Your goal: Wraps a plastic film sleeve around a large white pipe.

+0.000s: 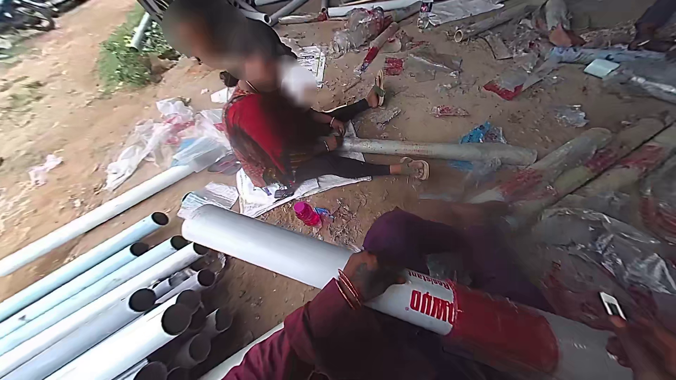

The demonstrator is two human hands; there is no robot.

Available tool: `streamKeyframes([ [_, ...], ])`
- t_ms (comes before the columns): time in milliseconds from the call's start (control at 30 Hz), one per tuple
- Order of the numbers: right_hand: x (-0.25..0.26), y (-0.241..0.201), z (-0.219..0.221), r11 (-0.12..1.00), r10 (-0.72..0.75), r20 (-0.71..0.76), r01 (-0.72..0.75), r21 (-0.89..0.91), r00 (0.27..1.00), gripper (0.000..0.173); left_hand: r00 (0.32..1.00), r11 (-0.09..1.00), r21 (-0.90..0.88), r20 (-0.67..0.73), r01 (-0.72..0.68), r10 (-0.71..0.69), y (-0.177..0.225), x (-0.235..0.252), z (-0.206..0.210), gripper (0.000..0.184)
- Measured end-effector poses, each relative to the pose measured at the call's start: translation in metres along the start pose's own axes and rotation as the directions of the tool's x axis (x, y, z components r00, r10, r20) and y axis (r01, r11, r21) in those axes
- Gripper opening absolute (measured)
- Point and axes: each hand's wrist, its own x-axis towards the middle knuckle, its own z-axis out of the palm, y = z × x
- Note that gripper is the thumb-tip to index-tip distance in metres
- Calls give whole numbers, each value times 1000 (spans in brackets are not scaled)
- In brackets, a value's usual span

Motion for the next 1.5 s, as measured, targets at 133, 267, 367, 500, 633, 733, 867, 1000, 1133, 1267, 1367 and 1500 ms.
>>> streamKeyframes([
  [133, -35, -46, 63, 903, -320, 84, 331, -273, 944, 35, 890, 974, 183, -411, -133, 199, -8, 2, 39, 26],
  [267, -50, -56, 115, 771, -493, 232, 545, -328, 838, 30, 777, 940, 286, -544, -185, 318, -17, -1, 54, 28],
  [367, -52, -66, 139, 682, -552, 314, 635, -362, 772, 27, 728, 923, 318, -577, -218, 371, -19, -2, 57, 29],
  [500, -54, -75, 155, 540, -608, 379, 713, -448, 698, 24, 721, 922, 287, -577, -261, 384, -21, -3, 57, 27],
  [633, -53, -78, 155, 490, -616, 415, 738, -464, 670, 24, 743, 931, 261, -564, -254, 360, -20, -1, 56, 28],
  [733, -52, -79, 155, 467, -621, 429, 749, -470, 656, 26, 742, 933, 253, -567, -256, 358, -21, 0, 56, 30],
  [867, -50, -84, 152, 417, -612, 473, 767, -487, 633, 26, 746, 942, 245, -577, -230, 333, -20, 1, 57, 31],
  [1000, -49, -85, 147, 334, -616, 511, 786, -521, 600, 26, 757, 951, 233, -579, -202, 302, -19, 0, 56, 31],
  [1133, -43, -82, 129, 278, -601, 546, 793, -542, 584, 26, 762, 961, 201, -588, -188, 272, -17, 0, 57, 32],
  [1267, -37, -78, 108, 204, -556, 584, 778, -595, 592, 26, 811, 985, 139, -562, -103, 164, -10, -1, 51, 33],
  [1367, -30, -75, 95, 180, -522, 609, 775, -606, 597, 27, 849, 992, 101, -515, -73, 115, -4, 0, 46, 33],
  [1500, -16, -73, 93, 396, -529, 534, 749, -532, 659, 24, 832, 978, 126, -515, -165, 207, -7, 3, 48, 33],
])
